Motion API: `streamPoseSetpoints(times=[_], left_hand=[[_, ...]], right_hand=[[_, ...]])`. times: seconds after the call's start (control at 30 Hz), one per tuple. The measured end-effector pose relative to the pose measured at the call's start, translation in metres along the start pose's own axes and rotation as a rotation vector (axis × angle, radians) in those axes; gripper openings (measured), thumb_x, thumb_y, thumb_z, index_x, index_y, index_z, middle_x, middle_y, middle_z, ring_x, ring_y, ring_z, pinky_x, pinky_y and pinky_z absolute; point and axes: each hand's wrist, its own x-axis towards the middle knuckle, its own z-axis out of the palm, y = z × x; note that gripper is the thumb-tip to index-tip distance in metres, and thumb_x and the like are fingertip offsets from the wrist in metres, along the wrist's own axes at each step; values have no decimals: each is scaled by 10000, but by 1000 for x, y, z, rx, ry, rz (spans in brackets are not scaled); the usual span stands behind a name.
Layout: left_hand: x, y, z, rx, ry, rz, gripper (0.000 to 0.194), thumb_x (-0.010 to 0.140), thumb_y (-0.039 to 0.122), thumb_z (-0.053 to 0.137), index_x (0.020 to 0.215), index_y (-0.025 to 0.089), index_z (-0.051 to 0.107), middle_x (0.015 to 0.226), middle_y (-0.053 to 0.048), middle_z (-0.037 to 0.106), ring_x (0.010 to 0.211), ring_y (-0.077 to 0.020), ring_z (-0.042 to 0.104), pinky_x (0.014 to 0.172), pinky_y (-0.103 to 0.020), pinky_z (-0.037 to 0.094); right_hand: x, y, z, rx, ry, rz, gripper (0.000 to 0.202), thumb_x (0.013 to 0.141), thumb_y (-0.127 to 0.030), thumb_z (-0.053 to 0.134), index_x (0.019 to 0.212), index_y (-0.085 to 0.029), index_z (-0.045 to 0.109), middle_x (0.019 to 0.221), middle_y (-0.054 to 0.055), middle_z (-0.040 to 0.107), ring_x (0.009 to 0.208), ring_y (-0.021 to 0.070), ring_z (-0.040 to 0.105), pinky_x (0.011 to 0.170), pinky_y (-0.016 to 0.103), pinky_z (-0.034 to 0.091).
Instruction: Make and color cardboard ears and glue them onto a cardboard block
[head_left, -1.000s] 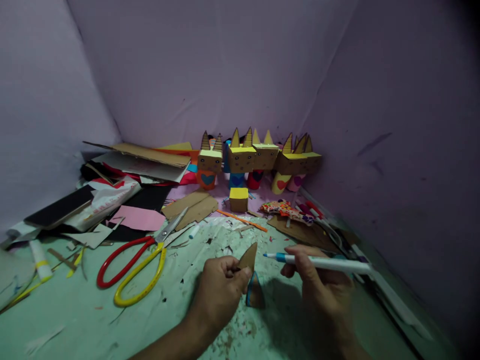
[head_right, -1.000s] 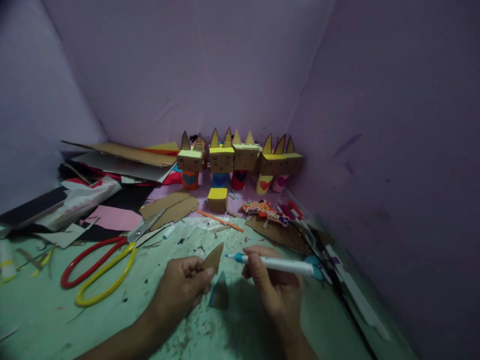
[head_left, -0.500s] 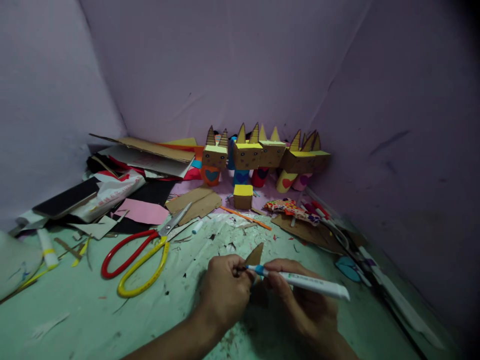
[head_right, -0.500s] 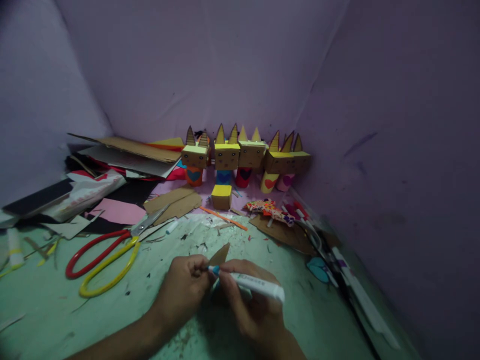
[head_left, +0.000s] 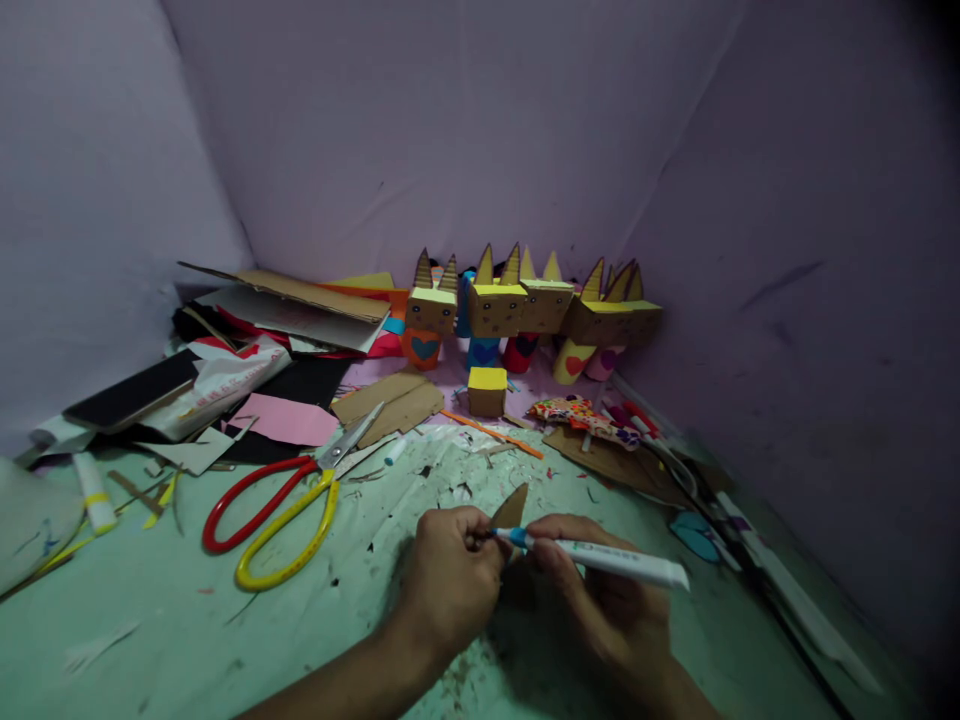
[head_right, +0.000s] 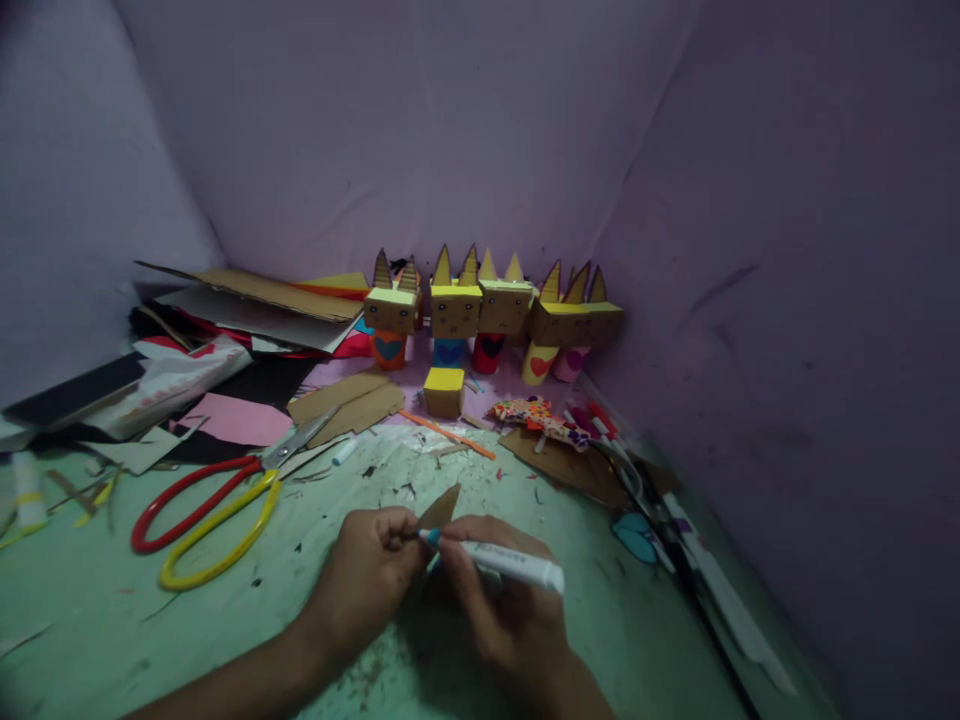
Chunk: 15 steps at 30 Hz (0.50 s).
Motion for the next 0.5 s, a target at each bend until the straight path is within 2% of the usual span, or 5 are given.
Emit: streamPoseSetpoints(times=[0.2,0.33,0.5], left_hand=[[-1,4,-1,-36,-18,7,230,683,118,491,475,188,421,444,62,361,445,-85,305,423,-215,206],[-1,4,0,-81,-32,11,239,692,183,517,471,187,424,443,57,373,437,-85,317,423,-210,221],[-1,-2,1,-87,-43,36,230,698,283,537,507,179,466,459,48,382,449,-89,312,423,-212,221]], right_hand=[[0,-3,3,38,61,87,98,781,-163,591,822,-194,674,658,24,667,541,133,608,503,222,501],[-1,-3,5,65,129,153,88,785,-204,594,795,-195,681,620,17,638,513,131,581,490,237,493],[2,-4,5,63,171,149,81,779,-203,598,777,-199,680,625,11,631,528,134,580,538,250,506]])
